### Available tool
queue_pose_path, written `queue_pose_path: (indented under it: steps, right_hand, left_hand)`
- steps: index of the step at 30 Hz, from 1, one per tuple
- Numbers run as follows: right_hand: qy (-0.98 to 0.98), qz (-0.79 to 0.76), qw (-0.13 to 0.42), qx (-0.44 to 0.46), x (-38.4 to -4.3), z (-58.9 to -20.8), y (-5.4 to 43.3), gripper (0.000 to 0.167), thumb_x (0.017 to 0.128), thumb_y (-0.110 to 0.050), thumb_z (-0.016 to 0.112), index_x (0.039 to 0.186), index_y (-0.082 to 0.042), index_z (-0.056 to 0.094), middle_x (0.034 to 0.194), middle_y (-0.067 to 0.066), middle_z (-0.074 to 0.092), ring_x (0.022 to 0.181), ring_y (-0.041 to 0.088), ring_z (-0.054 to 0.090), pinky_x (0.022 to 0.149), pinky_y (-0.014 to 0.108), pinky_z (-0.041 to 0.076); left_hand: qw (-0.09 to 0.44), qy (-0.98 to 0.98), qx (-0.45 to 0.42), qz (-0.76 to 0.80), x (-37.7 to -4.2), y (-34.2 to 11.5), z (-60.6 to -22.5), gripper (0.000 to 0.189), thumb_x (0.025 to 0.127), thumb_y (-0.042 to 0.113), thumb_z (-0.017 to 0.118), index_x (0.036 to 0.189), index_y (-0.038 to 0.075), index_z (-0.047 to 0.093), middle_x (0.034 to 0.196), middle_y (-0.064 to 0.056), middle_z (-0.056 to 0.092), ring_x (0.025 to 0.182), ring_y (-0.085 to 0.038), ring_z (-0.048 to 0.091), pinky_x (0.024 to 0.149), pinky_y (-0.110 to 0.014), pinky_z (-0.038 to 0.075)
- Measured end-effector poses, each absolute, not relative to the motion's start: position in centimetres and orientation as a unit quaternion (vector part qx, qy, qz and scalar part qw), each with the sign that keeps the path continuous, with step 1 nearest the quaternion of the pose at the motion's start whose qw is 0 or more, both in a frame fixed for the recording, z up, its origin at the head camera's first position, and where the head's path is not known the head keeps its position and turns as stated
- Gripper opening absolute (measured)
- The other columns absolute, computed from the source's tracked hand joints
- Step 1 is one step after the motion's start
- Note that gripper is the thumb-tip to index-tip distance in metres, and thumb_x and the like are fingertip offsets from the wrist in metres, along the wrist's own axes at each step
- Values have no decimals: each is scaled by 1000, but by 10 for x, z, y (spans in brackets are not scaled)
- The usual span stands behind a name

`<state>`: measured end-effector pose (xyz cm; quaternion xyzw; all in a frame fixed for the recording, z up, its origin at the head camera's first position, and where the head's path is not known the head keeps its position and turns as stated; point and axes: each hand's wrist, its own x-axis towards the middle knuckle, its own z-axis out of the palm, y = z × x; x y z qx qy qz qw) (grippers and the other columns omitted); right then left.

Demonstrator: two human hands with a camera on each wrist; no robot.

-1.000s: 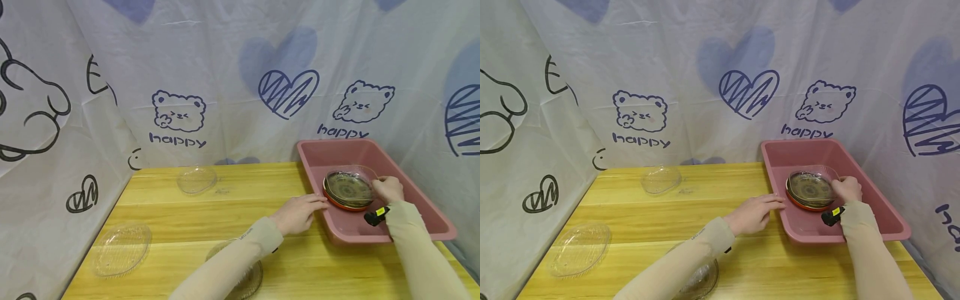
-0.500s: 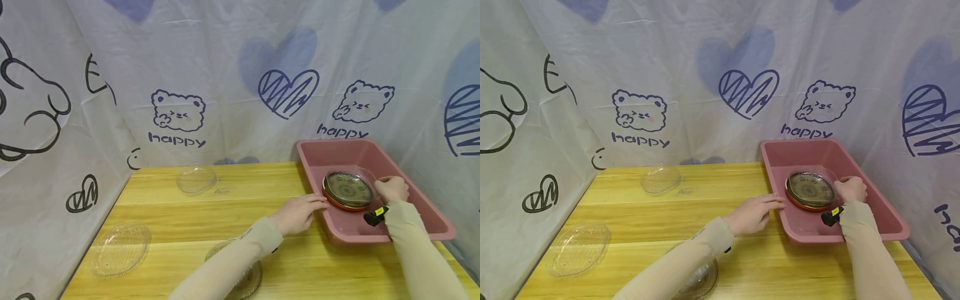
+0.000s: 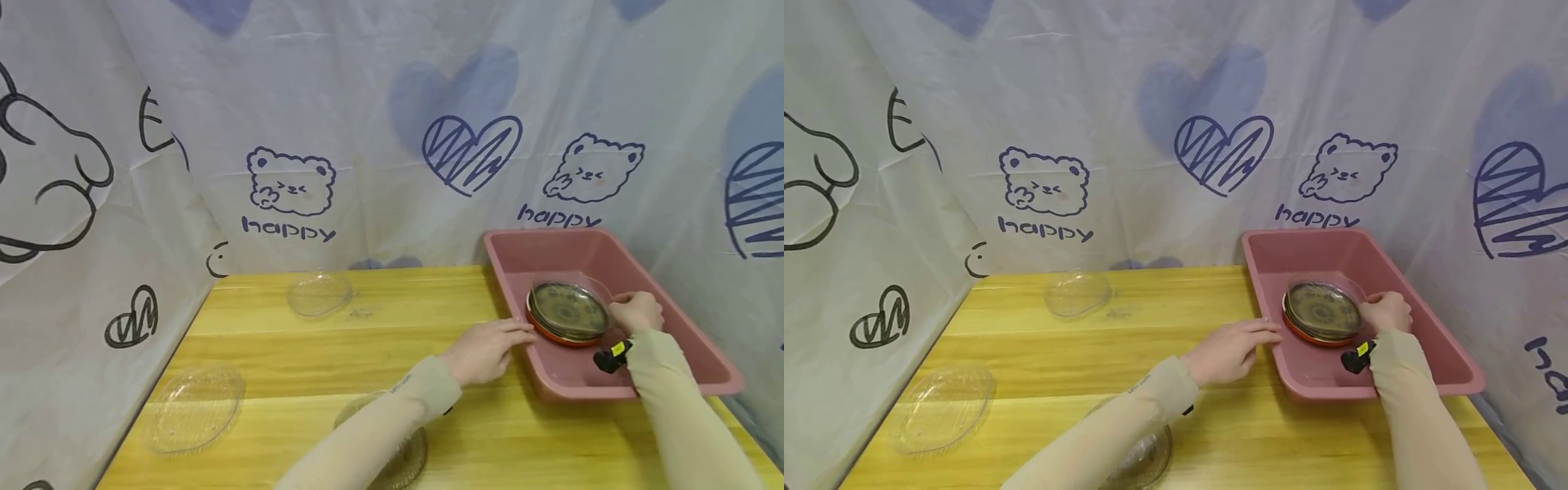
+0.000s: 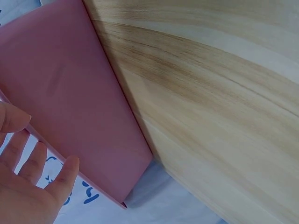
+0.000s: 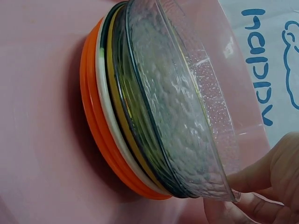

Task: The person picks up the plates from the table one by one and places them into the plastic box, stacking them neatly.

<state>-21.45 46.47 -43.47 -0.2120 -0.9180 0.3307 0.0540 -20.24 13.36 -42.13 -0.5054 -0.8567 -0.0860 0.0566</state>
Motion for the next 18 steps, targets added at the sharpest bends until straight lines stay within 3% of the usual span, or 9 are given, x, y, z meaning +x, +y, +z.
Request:
queue_pose_path:
  steps: [12, 18]
  right_hand:
    - [-911, 347, 34, -221, -212, -433, 461, 54, 91, -25, 56, 132, 10, 57, 116, 33, 63, 70, 27, 67, 56, 30, 52]
    - [-910, 347, 27, -224, -212, -431, 464, 55, 90, -25, 58, 132, 9, 55, 123, 34, 59, 66, 20, 64, 58, 29, 51]
  left_hand:
    - [52, -856, -506, -96, -202, 134, -424, 55, 96, 5, 57, 147, 22, 52, 158, 6, 46, 148, -13, 41, 124, -24, 30]
    - [50, -857, -504, -93, -204, 136, -423, 55, 96, 5, 56, 148, 23, 51, 159, 6, 44, 150, -12, 39, 125, -23, 28]
